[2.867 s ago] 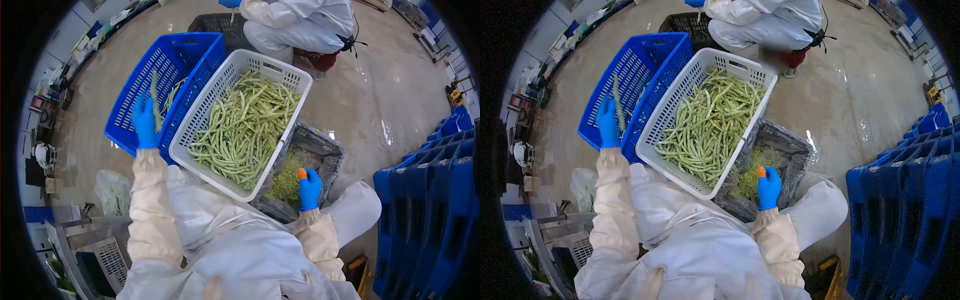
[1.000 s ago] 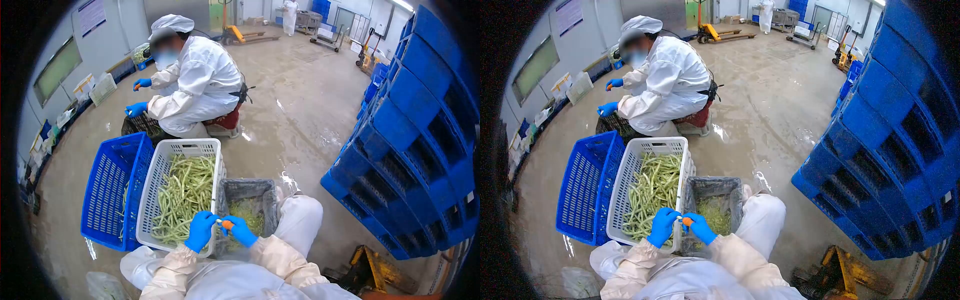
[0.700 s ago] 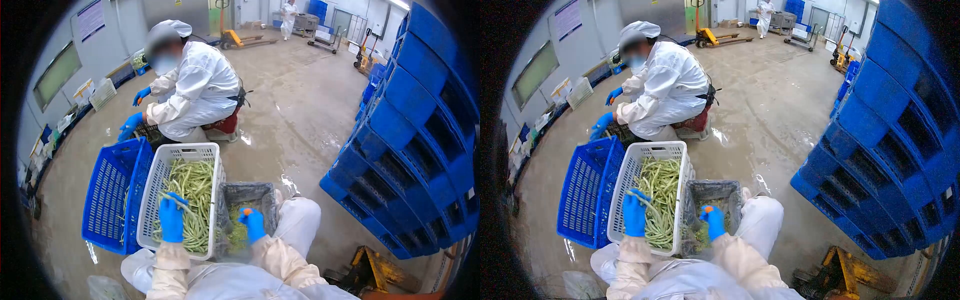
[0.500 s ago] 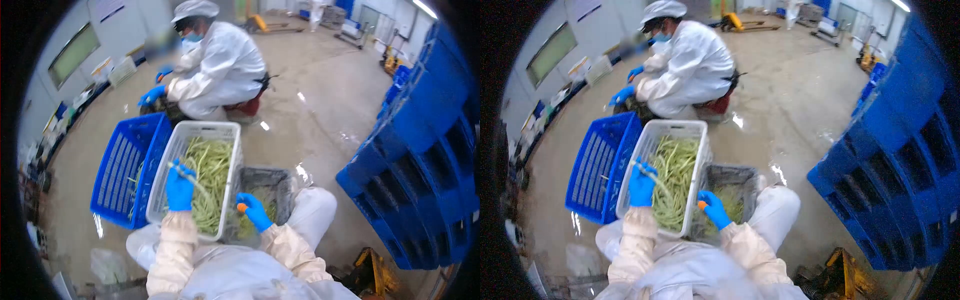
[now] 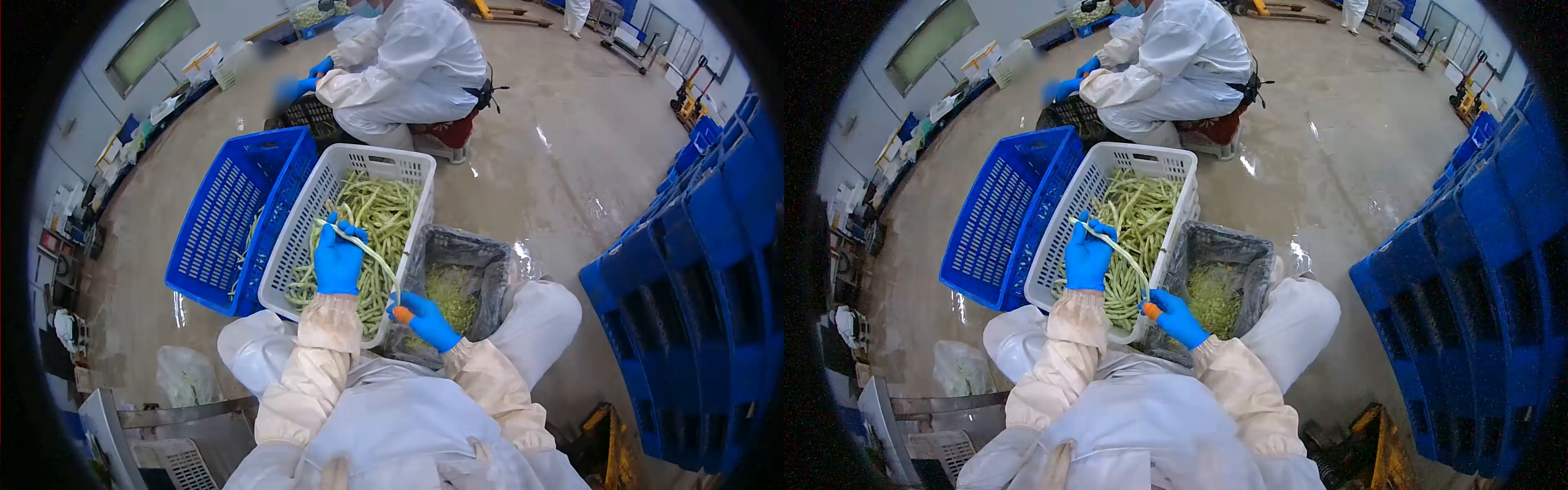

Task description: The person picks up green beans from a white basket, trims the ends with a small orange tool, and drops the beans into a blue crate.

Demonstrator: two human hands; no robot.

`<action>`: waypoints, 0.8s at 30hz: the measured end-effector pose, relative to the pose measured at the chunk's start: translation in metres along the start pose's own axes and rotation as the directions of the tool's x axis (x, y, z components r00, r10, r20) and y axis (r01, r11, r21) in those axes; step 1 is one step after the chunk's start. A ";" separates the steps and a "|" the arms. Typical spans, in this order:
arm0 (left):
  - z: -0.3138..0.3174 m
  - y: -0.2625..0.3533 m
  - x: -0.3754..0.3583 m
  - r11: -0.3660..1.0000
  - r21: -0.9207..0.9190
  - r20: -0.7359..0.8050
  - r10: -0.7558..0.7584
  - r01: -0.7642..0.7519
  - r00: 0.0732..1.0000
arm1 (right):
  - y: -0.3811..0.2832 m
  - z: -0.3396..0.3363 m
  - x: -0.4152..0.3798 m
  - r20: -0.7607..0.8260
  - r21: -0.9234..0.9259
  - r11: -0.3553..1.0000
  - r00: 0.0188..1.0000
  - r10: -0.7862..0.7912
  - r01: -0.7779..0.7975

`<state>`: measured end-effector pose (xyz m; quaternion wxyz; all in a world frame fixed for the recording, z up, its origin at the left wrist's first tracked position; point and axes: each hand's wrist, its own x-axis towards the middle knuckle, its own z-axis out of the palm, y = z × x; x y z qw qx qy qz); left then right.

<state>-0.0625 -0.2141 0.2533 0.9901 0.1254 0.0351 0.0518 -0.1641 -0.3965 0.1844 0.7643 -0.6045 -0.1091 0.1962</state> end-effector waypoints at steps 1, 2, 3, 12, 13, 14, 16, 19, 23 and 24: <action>-0.001 0.000 0.000 1.000 -0.006 -0.005 0.007 -0.007 1.000 | 0.001 0.000 0.000 0.033 0.075 0.997 0.999 0.003 -0.005; -0.003 0.001 0.000 1.000 -0.013 -0.012 0.015 -0.015 1.000 | 0.001 0.001 -0.001 0.036 0.076 0.997 0.999 0.005 -0.008; -0.005 0.003 -0.001 1.000 -0.013 -0.014 0.018 -0.018 1.000 | 0.002 0.001 -0.001 0.008 0.101 0.995 1.000 -0.021 0.020; 0.006 -0.017 -0.032 0.912 0.403 -0.223 0.016 0.077 0.975 | 0.002 -0.004 -0.005 -0.297 -0.620 0.783 0.907 -0.300 0.056; 0.000 -0.016 -0.032 0.913 0.400 -0.226 0.014 0.080 0.974 | -0.004 -0.005 -0.005 -0.291 -0.801 0.596 0.837 -0.464 0.051; -0.010 -0.015 -0.029 0.929 0.364 -0.260 0.026 0.073 0.965 | -0.012 -0.006 -0.008 -0.291 -0.803 0.594 0.839 -0.460 0.048; -0.031 -0.015 -0.026 0.965 0.253 -0.334 0.024 0.065 0.942 | -0.031 -0.004 -0.013 -0.390 -0.735 0.676 0.782 -0.486 0.055; -0.086 -0.017 -0.017 0.963 -0.136 -0.358 -0.266 0.232 0.895 | -0.040 0.005 -0.018 -0.159 -0.781 0.558 0.774 -0.612 0.280; -0.087 -0.015 -0.023 0.867 -0.029 -0.387 -0.468 0.497 0.795 | -0.044 0.028 -0.015 0.217 -0.752 0.424 0.797 -0.564 0.504; -0.083 -0.015 -0.026 0.827 0.078 -0.454 -0.468 0.557 0.758 | -0.037 0.028 -0.013 0.279 -0.759 0.422 0.833 -0.479 0.497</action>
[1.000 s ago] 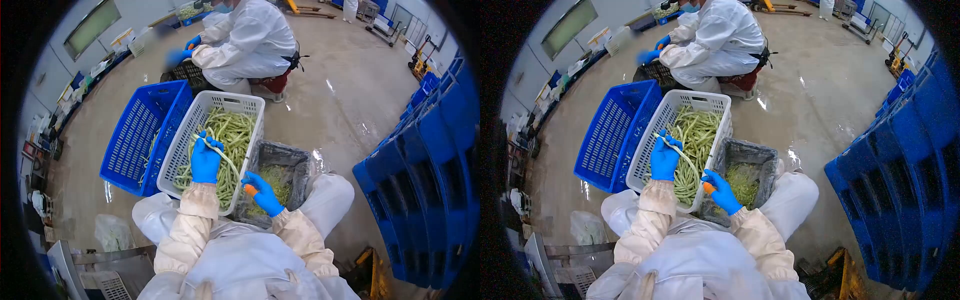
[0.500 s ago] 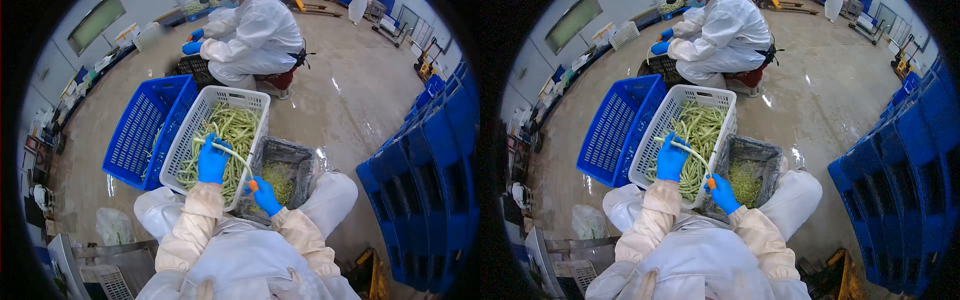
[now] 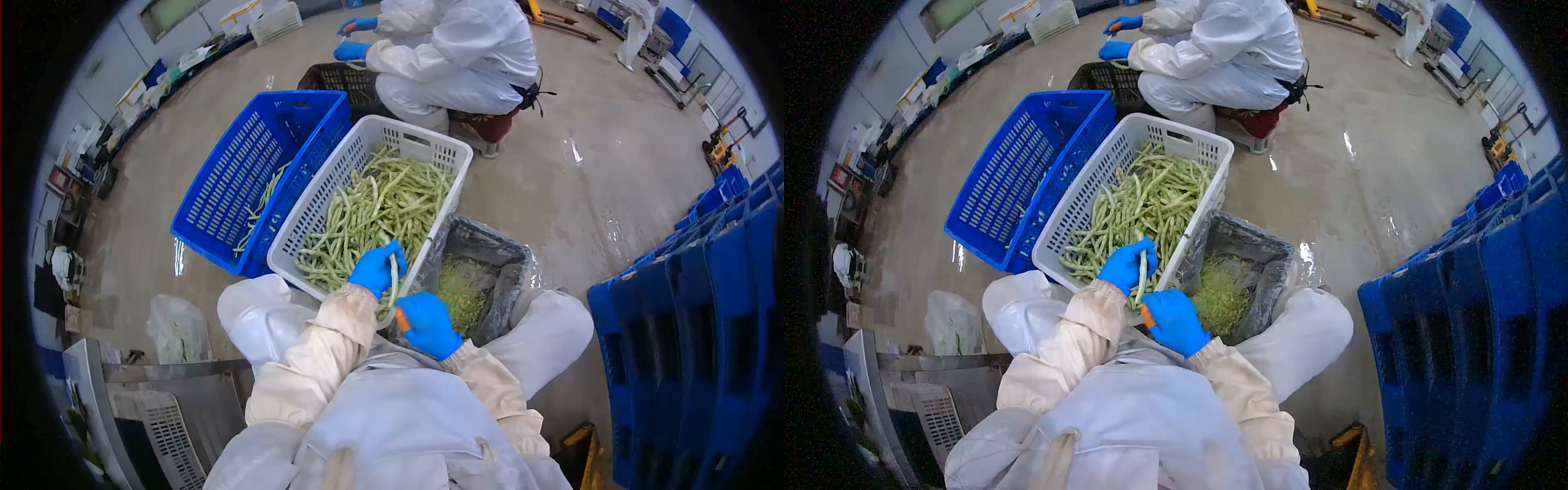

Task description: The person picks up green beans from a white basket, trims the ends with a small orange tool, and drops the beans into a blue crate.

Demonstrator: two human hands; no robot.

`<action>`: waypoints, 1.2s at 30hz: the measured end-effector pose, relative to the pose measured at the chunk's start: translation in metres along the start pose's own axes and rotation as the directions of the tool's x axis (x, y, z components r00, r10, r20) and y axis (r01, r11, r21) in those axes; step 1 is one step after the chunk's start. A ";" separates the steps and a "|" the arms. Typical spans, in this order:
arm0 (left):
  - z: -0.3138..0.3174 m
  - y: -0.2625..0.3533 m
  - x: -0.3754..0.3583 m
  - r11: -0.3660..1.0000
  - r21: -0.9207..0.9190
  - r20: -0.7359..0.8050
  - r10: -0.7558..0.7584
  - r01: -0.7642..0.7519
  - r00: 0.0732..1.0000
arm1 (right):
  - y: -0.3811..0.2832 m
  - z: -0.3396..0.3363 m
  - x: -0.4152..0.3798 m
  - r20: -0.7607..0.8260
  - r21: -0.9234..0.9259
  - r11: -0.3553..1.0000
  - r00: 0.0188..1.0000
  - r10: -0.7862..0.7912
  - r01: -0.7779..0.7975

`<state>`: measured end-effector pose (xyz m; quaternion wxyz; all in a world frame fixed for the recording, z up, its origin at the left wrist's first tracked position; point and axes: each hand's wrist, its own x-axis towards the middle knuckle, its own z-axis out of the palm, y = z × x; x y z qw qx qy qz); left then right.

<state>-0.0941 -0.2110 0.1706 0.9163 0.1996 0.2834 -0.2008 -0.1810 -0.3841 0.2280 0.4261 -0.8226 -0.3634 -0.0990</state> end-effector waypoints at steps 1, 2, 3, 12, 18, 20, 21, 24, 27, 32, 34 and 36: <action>0.012 0.002 -0.016 1.000 -0.009 -0.006 0.002 -0.002 1.000 | 0.004 0.005 -0.001 0.110 -0.008 1.000 0.994 0.005 -0.005; 0.020 0.004 -0.029 0.963 0.267 0.045 -0.035 0.022 0.998 | 0.007 0.009 -0.002 0.120 -0.003 1.000 0.993 0.006 -0.006; 0.023 0.004 -0.035 0.852 0.523 0.083 -0.086 0.030 0.993 | 0.012 0.010 -0.003 0.075 0.011 0.998 0.995 0.062 -0.063; -0.019 0.172 -0.109 -0.066 0.923 0.322 0.672 -0.379 0.667 | 0.087 -0.017 -0.022 -0.372 0.434 0.603 0.477 0.796 -0.669; -0.015 0.287 -0.108 -0.688 0.578 0.685 0.701 0.438 0.198 | 0.102 -0.002 -0.030 -0.384 -0.407 0.623 0.744 0.546 -0.668; -0.052 0.278 -0.055 -0.779 0.454 0.516 0.626 0.433 0.585 | 0.103 0.002 -0.026 -0.340 -0.532 0.594 0.794 0.503 -0.604; -0.067 0.263 -0.026 -0.841 0.301 0.389 0.538 0.449 0.748 | 0.101 0.005 -0.023 -0.230 -0.537 0.557 0.745 0.626 -0.634; -0.061 0.218 0.001 -0.838 -0.224 0.579 0.296 0.497 0.760 | 0.111 0.018 -0.028 -0.117 -0.497 0.571 0.702 0.702 -0.654; -0.107 0.197 0.047 -0.935 -0.134 0.367 0.261 0.328 0.893 | 0.114 0.024 -0.026 -0.099 -0.436 0.637 0.738 0.667 -0.635; -0.242 0.179 0.094 -0.709 0.665 0.259 0.514 0.235 0.818 | 0.112 0.027 -0.023 0.027 -0.328 0.676 0.708 0.705 -0.660; -0.222 0.183 0.076 -0.964 0.059 0.225 0.266 0.259 0.937 | 0.109 0.030 -0.022 0.008 -0.309 0.686 0.720 0.694 -0.658; -0.220 0.181 0.071 -0.930 0.176 0.078 0.339 0.322 0.937 | 0.104 0.030 -0.023 0.002 -0.287 0.703 0.733 0.680 -0.651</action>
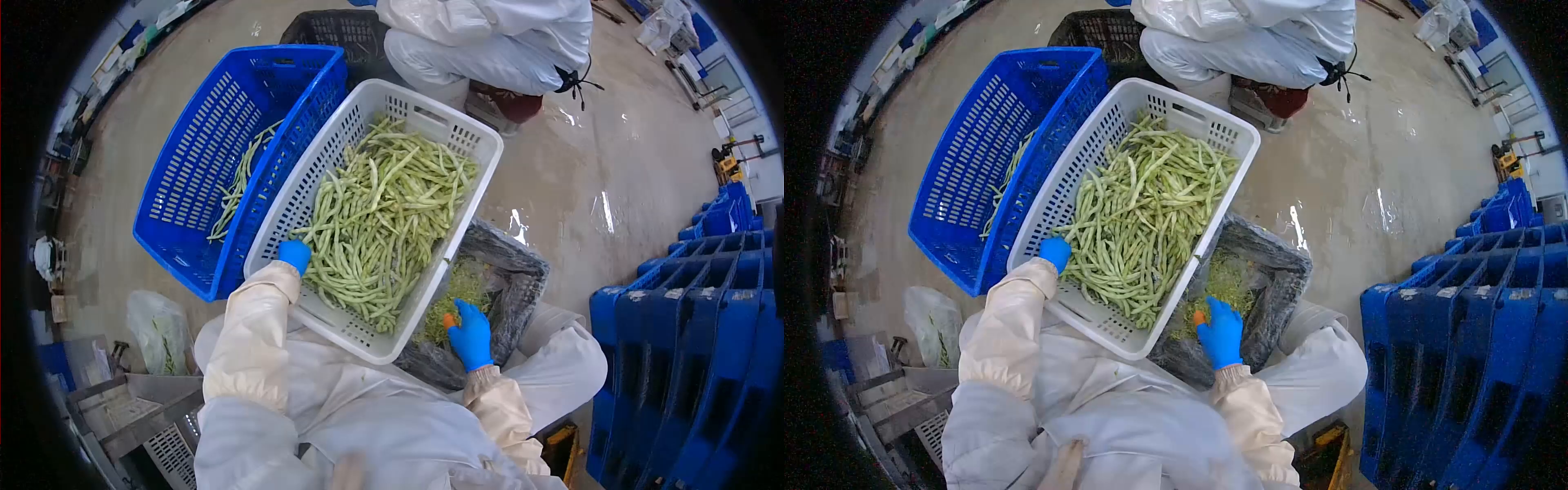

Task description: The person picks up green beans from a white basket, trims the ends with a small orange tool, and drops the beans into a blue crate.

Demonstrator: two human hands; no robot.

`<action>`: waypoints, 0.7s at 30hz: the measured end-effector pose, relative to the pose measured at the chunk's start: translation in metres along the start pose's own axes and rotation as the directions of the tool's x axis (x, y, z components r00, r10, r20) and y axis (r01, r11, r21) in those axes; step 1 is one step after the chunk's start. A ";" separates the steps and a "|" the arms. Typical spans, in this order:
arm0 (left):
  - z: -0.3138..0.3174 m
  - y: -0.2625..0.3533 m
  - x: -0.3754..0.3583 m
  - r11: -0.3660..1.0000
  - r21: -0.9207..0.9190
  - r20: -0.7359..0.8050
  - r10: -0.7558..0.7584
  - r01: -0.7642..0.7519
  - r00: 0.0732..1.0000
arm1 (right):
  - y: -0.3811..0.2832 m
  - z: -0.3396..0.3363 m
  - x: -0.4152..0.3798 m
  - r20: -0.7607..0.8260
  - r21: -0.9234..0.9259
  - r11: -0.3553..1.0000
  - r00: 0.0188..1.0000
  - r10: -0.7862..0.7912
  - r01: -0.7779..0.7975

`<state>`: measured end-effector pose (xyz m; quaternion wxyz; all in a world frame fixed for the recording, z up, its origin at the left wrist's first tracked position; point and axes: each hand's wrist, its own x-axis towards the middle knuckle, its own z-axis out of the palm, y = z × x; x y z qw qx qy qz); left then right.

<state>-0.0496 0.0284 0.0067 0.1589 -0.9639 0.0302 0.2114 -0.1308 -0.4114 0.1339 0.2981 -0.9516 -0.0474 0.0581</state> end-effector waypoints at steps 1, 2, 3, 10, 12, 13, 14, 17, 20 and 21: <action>-0.012 -0.001 -0.006 1.000 0.006 -0.003 -0.002 0.002 1.000 | -0.004 -0.003 0.000 -0.005 -0.026 0.999 1.000 0.019 -0.019; -0.038 -0.002 -0.016 0.998 -0.055 0.039 -0.001 0.003 0.999 | -0.009 -0.007 0.001 -0.010 -0.048 0.998 0.999 0.037 -0.038; -0.065 -0.004 -0.027 0.994 -0.113 0.081 0.003 0.006 0.997 | -0.013 -0.010 0.002 -0.015 -0.037 0.999 0.999 0.036 -0.037; -0.202 0.026 -0.103 0.015 -0.973 0.228 0.209 0.230 0.951 | -0.058 -0.025 -0.009 -0.068 0.263 0.941 0.977 -0.203 0.214; -0.226 0.077 -0.129 -0.266 -0.930 0.200 0.213 0.254 0.956 | -0.073 -0.034 -0.012 -0.038 0.390 0.877 0.957 -0.287 0.279; -0.227 0.100 -0.137 -0.344 -0.904 0.180 0.226 0.252 0.957 | -0.076 -0.036 -0.016 -0.045 0.393 0.879 0.961 -0.275 0.270; -0.227 0.120 -0.141 -0.406 -0.878 0.157 0.258 0.254 0.953 | -0.078 -0.038 -0.018 -0.139 0.360 0.851 0.924 -0.356 0.382; -0.232 0.164 -0.156 -0.474 -0.855 0.118 0.219 0.212 0.969 | -0.072 -0.040 -0.024 -0.252 0.291 0.809 0.857 -0.449 0.510; -0.237 0.182 -0.166 -0.506 -0.849 0.079 0.167 0.154 0.983 | -0.065 -0.042 -0.028 -0.239 0.267 0.819 0.858 -0.454 0.508; -0.237 0.186 -0.168 -0.546 -0.827 0.062 0.145 0.132 0.988 | -0.064 -0.042 -0.029 -0.257 0.244 0.830 0.859 -0.443 0.501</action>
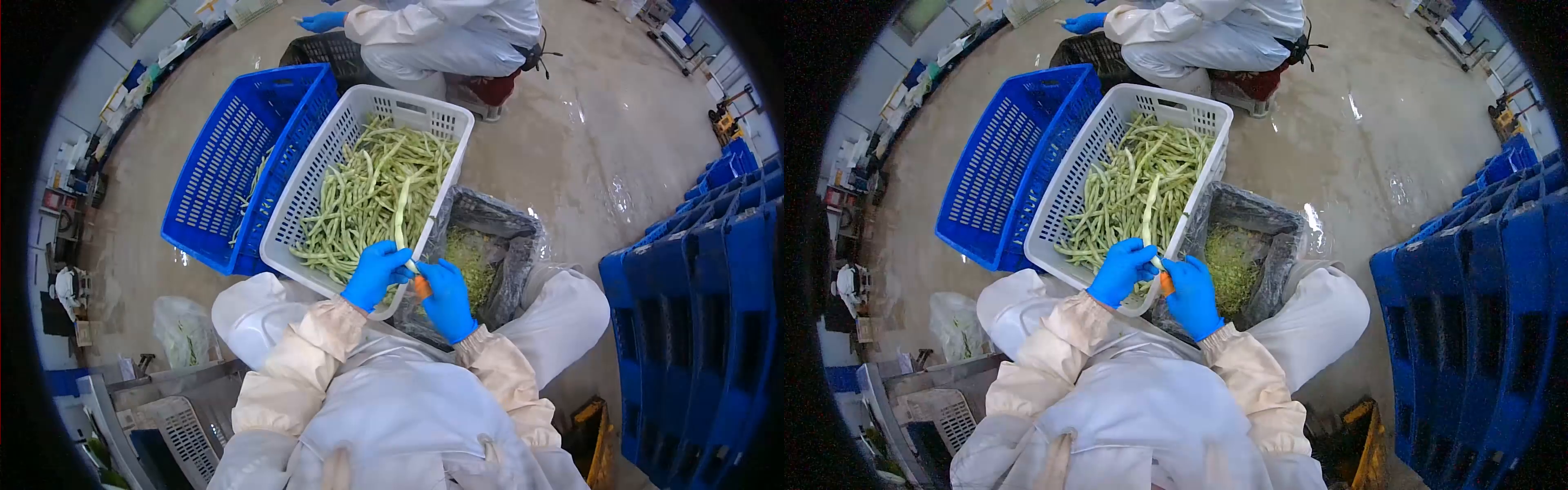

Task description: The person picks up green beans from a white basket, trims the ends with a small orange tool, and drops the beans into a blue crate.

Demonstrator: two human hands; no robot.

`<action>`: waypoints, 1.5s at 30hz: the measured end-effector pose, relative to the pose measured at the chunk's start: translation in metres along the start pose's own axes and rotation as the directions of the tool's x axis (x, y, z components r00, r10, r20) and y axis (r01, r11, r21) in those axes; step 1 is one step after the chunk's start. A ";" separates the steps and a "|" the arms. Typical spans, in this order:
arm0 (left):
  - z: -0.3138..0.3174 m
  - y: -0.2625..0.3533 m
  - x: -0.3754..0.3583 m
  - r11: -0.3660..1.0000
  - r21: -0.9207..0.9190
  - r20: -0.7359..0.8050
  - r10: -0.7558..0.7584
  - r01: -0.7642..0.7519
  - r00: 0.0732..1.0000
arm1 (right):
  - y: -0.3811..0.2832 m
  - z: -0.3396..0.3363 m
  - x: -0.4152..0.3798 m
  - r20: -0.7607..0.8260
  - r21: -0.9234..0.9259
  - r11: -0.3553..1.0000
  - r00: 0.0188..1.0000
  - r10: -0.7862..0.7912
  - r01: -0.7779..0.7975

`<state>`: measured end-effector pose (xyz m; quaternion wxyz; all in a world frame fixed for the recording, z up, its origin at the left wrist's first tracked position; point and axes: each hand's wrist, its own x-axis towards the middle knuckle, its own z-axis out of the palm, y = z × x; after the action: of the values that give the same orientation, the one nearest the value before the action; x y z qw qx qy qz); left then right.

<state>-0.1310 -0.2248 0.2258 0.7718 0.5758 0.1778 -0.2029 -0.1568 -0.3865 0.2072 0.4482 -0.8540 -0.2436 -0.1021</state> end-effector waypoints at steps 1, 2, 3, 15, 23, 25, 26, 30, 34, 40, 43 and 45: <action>0.003 -0.002 -0.002 1.000 0.004 -0.001 0.005 -0.005 1.000 | 0.000 0.000 -0.001 -0.022 -0.025 1.000 1.000 0.006 -0.007; 0.005 -0.004 -0.002 1.000 -0.012 -0.020 0.011 -0.011 1.000 | 0.000 0.000 -0.003 -0.027 -0.023 1.000 1.000 0.002 -0.003; 0.007 -0.006 -0.002 0.999 -0.030 -0.038 0.015 -0.017 0.999 | 0.001 0.000 -0.004 -0.034 -0.079 0.997 0.999 -0.023 0.020; 0.015 0.001 0.020 0.948 0.291 -0.147 0.178 -0.130 0.973 | -0.021 0.003 -0.013 0.097 -0.169 0.957 0.970 -0.224 0.238; -0.005 0.031 -0.015 0.845 0.532 0.097 0.003 -0.055 0.995 | 0.060 -0.048 -0.007 -0.497 0.728 0.674 0.581 0.645 -0.125; -0.017 0.035 -0.023 0.826 0.560 0.085 0.022 -0.066 0.996 | 0.080 -0.080 -0.014 -0.494 0.743 0.594 0.346 0.798 -0.309; -0.021 0.036 -0.024 0.822 0.565 0.090 0.021 -0.068 0.996 | 0.079 -0.076 -0.015 -0.497 0.745 0.594 0.341 0.798 -0.305; -0.026 0.027 -0.025 0.832 0.553 0.101 -0.001 -0.055 0.995 | 0.065 -0.030 -0.013 -0.278 0.354 0.894 0.882 0.381 -0.275; -0.019 0.025 -0.025 0.792 0.603 0.187 -0.022 -0.097 0.982 | 0.027 -0.024 -0.004 0.055 0.535 0.795 0.950 0.306 -0.287; -0.024 0.026 -0.024 0.784 0.617 0.186 -0.057 -0.072 0.981 | 0.031 -0.021 -0.009 0.040 0.250 0.948 0.980 0.193 -0.197; -0.030 0.032 -0.025 0.842 0.540 0.179 -0.135 0.017 0.975 | 0.024 -0.022 -0.009 0.048 0.210 0.963 0.985 0.164 -0.171; -0.032 0.036 -0.026 0.873 0.485 0.197 -0.164 0.049 0.967 | 0.022 -0.020 -0.008 0.063 0.219 0.961 0.985 0.161 -0.171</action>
<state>-0.1361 -0.1818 0.2593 0.6096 0.7093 0.0628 -0.3485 -0.1520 -0.4163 0.1997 0.5427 -0.8177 -0.1910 -0.0173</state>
